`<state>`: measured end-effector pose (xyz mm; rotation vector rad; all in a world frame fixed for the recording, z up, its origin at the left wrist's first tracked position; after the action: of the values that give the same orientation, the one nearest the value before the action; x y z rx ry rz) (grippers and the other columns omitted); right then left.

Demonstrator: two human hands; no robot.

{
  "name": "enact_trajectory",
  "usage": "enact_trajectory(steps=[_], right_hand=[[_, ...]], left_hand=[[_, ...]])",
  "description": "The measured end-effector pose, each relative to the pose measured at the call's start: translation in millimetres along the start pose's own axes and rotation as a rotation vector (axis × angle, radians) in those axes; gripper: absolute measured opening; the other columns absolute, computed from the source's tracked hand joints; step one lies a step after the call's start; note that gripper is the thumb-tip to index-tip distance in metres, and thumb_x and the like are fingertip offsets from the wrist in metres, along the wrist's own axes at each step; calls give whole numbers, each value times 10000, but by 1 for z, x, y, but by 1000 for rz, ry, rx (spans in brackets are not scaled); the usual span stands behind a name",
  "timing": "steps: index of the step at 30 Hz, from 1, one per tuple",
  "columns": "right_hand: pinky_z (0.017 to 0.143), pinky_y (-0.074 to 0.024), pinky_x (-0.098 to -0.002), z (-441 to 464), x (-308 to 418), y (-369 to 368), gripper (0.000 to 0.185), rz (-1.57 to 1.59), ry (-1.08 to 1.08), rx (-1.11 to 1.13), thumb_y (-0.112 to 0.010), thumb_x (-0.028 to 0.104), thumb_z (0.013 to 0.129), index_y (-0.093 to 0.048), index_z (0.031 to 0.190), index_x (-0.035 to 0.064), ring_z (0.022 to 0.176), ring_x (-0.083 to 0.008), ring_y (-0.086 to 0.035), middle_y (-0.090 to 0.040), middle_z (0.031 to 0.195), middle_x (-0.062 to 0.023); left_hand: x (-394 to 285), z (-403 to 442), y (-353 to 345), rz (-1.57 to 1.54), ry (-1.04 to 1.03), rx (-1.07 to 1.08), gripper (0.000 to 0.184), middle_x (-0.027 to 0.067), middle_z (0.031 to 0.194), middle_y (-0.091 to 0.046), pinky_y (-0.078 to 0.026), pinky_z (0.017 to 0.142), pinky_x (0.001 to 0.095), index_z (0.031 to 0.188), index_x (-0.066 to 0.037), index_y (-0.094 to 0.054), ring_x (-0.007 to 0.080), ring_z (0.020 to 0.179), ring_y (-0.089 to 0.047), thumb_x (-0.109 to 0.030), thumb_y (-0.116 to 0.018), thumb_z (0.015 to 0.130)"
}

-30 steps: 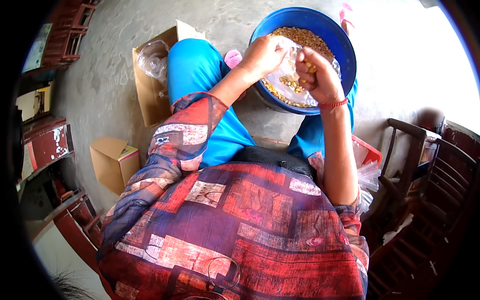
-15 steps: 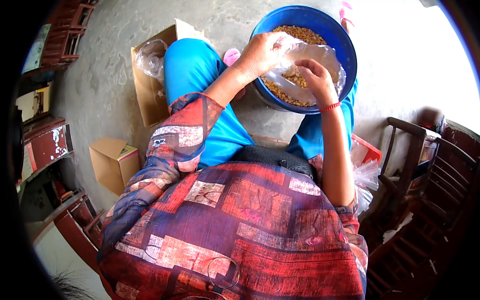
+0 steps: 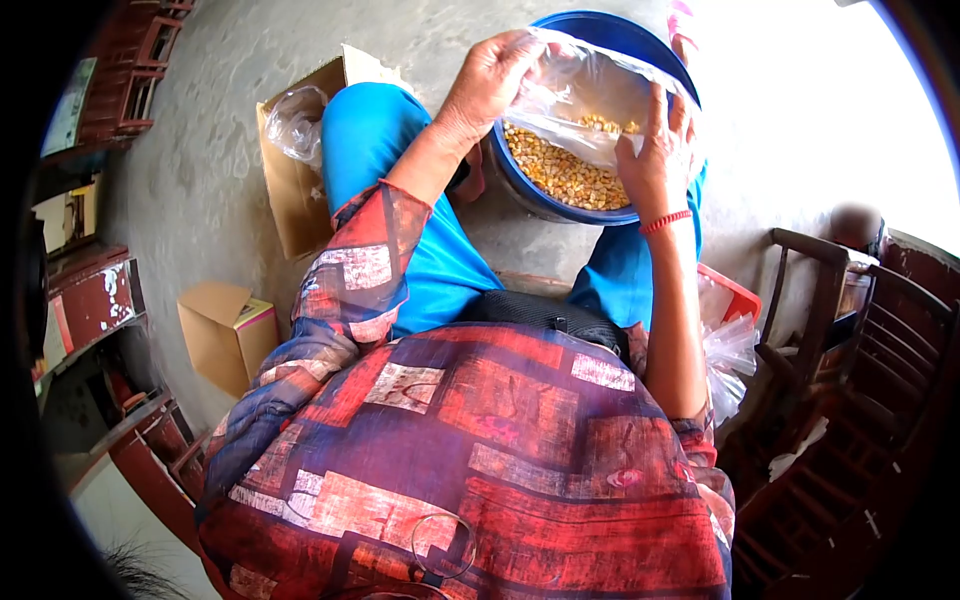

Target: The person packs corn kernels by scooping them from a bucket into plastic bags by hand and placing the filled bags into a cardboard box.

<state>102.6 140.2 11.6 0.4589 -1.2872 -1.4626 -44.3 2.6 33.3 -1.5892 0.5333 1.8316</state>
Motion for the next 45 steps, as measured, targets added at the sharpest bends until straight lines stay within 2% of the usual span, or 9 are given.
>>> enact_trajectory(steps=[8,9,17,19,22,29,34,39,45], right_hand=[[955,-311,-466,29,0,-7,712,-54,-4,62,-644,155,647,-353,1295,205,1227,-320,-310,-324,1335,-119],[950,-318,-463,28,-2,-11,668,-102,-8,138,-639,153,652,-388,1269,201,1205,-309,-347,-368,1305,-111],[713,-433,-388,9,56,-2,128,402,208,142,-547,12,698,-604,798,69,777,-314,-542,-569,792,-122],[635,-452,-379,-2,70,-11,82,537,219,278,-546,42,707,-591,774,57,688,-312,-571,-587,736,-138],[603,-456,-399,-13,80,-27,92,594,199,517,-529,118,743,-588,762,52,641,-326,-583,-586,655,-164],[793,-428,-438,9,69,-72,290,190,212,643,-523,132,736,-584,1016,86,923,-356,-544,-571,974,-216],[764,-451,-433,6,67,-88,300,-21,398,577,-546,150,738,-574,1034,117,858,-338,-572,-575,983,-172],[716,-462,-406,-11,52,-80,265,200,503,671,-544,234,775,-573,1022,142,803,-321,-577,-562,862,-145],[741,-445,-422,-21,31,-72,220,193,474,833,-501,145,787,-599,982,110,831,-343,-574,-604,838,-195]], left_hand=[[35,14,13,230,-102,-129,183,7,776,-586,-426,585,188,993,-25,-590,53,661,-514,-138,-524,866],[45,14,15,327,-4,-133,251,160,915,-630,-482,750,308,1007,5,-559,236,866,-619,-97,-577,779],[34,11,7,461,-7,-74,362,130,1079,-559,-448,841,279,1153,13,-451,161,986,-549,-27,-542,805],[31,15,8,478,-222,-143,392,202,954,-603,-491,751,347,1111,-33,-490,291,865,-612,-54,-591,732],[16,10,6,506,-189,-202,412,203,916,-608,-495,738,348,1122,-39,-481,301,850,-613,-40,-595,727],[15,10,6,444,-301,-249,441,187,858,-622,-499,709,343,1154,-51,-463,289,791,-625,-48,-602,735],[-1,6,2,465,-80,-125,376,134,802,-633,-500,660,311,1152,-80,-518,206,702,-624,-167,-596,795],[10,11,0,281,-91,-41,304,27,796,-638,-444,494,178,1126,-126,-575,38,580,-517,-42,-406,888],[22,8,-1,410,-29,55,247,59,863,-650,-481,628,222,954,-93,-661,92,704,-585,-44,-441,854]])
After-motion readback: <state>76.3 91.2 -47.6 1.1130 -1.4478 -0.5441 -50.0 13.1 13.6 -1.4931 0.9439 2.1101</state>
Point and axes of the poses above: each hand's wrist, its own z-axis towards the middle knuckle, its own y-axis out of the back of the hand, x = y × z, the point moved 3 cm from there along z, towards the middle knuckle
